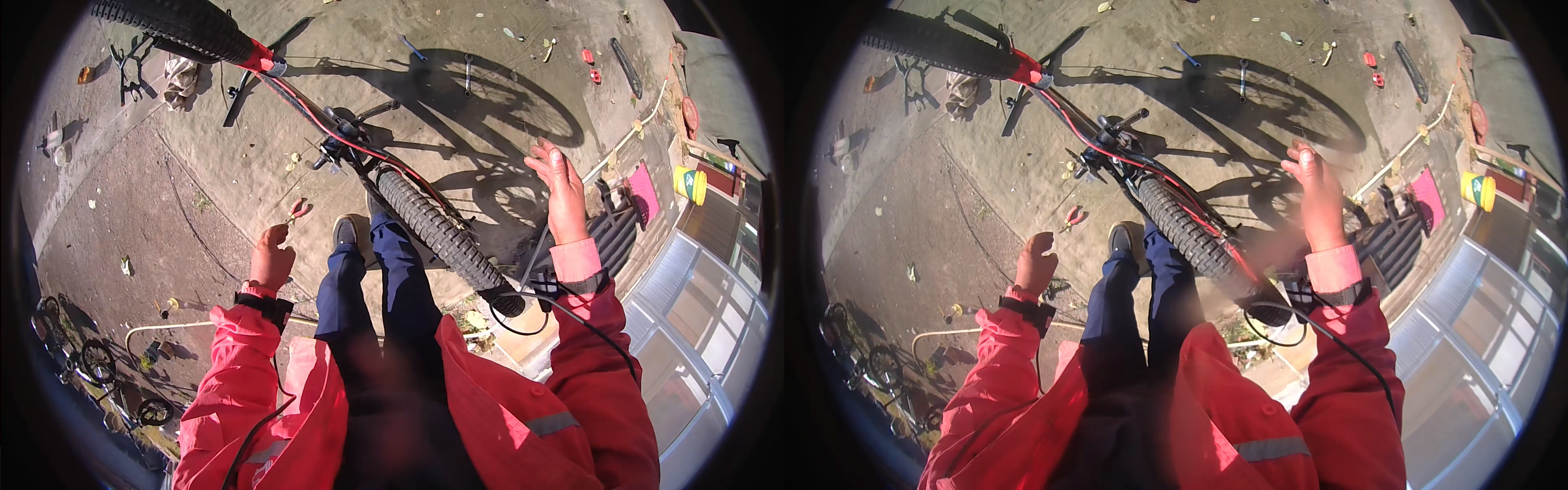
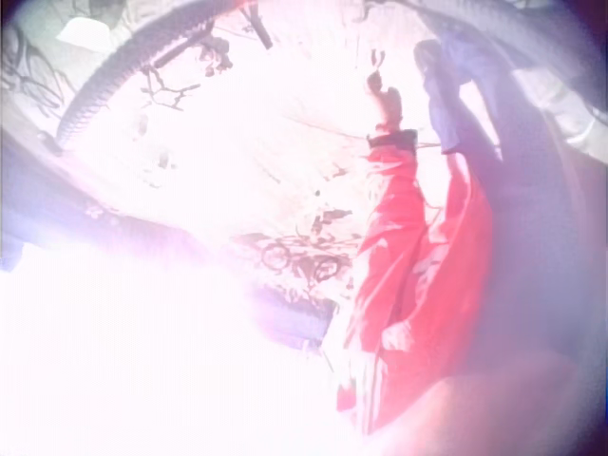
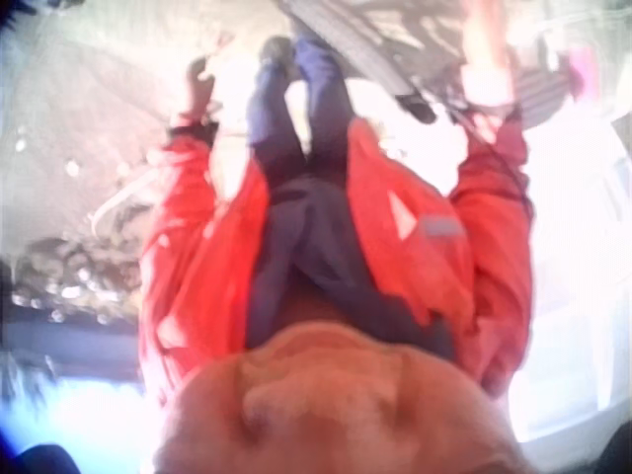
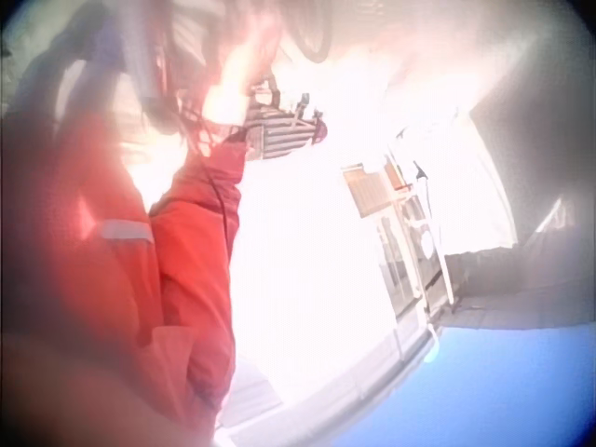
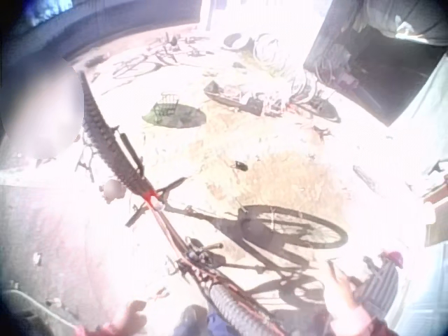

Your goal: The person assembles a bicycle crankset by attaching chainrings to the crank arms, then installs the crankset onto the bicycle frame. They also handle a small bearing and a rag while working.

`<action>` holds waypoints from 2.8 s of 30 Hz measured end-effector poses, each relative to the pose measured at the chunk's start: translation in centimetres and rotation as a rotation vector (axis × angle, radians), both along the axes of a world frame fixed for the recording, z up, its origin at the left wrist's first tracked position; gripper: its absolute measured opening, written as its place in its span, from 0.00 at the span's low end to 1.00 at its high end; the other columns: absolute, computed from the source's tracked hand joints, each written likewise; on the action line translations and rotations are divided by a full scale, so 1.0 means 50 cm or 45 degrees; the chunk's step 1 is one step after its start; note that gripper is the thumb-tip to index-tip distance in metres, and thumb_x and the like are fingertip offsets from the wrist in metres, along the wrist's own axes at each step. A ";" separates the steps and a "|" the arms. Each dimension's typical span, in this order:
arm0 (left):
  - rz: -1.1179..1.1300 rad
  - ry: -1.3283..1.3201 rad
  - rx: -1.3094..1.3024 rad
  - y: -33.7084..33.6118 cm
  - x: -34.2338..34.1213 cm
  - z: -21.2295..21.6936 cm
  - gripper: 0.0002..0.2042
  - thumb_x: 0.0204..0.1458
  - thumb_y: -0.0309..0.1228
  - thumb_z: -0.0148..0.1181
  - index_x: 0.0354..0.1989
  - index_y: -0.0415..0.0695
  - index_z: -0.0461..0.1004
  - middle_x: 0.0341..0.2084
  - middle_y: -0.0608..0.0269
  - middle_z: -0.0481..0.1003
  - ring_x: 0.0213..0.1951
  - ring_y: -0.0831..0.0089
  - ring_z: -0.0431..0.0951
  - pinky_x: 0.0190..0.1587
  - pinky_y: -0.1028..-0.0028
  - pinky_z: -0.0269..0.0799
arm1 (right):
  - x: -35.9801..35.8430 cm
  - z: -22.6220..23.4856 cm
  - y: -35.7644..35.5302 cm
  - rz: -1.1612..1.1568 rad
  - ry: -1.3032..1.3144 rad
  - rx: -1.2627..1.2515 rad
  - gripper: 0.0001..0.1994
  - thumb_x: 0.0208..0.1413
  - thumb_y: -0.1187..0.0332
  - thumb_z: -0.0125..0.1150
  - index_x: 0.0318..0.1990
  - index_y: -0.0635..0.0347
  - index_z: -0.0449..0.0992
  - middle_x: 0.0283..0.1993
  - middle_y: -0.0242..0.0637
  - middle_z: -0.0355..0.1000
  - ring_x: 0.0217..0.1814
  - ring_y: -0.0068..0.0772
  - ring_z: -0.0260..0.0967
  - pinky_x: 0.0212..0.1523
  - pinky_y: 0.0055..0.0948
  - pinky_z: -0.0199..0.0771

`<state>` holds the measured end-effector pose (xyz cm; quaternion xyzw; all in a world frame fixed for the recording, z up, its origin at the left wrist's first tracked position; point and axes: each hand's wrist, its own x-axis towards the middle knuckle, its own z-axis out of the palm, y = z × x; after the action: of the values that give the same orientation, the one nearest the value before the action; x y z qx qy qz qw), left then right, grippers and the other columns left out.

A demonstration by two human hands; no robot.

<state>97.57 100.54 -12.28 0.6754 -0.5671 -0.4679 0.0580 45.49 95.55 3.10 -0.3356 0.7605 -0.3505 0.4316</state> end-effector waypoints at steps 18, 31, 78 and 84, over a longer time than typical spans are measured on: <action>-0.838 -0.105 0.247 0.170 -0.090 0.132 0.24 0.48 0.28 0.57 0.56 0.38 0.74 0.51 0.45 0.77 0.55 0.53 0.78 0.58 0.60 0.72 | 0.015 0.056 0.973 -1.235 -0.042 0.293 0.34 0.69 0.39 0.45 0.66 0.61 0.70 0.59 0.40 0.74 0.54 0.34 0.76 0.59 0.39 0.64; -1.066 0.060 0.018 0.489 -0.505 0.237 0.22 0.48 0.26 0.57 0.55 0.40 0.74 0.47 0.45 0.77 0.50 0.51 0.79 0.54 0.59 0.74 | -0.052 -0.049 1.483 -1.626 -0.380 0.255 0.36 0.67 0.38 0.49 0.66 0.63 0.69 0.58 0.44 0.74 0.46 0.38 0.78 0.51 0.36 0.74; -0.983 0.208 -0.049 0.421 -1.698 0.200 0.19 0.53 0.18 0.54 0.56 0.40 0.72 0.48 0.52 0.76 0.50 0.60 0.80 0.51 0.63 0.76 | -1.395 -0.106 1.151 -0.972 -0.047 0.192 0.23 0.64 0.63 0.62 0.64 0.63 0.73 0.60 0.41 0.75 0.59 0.31 0.73 0.57 0.29 0.73; -0.904 0.045 0.103 0.445 -1.808 0.147 0.20 0.55 0.18 0.52 0.58 0.38 0.70 0.50 0.49 0.74 0.51 0.58 0.80 0.49 0.65 0.78 | -1.577 -0.326 1.072 -0.669 0.113 0.539 0.24 0.59 0.60 0.67 0.61 0.60 0.76 0.60 0.45 0.74 0.59 0.34 0.75 0.58 0.32 0.73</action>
<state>7.18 122.80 -4.91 0.4297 -0.7464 -0.4925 -0.1253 -33.33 149.14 -13.22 -0.0461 0.8949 -0.2692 0.3529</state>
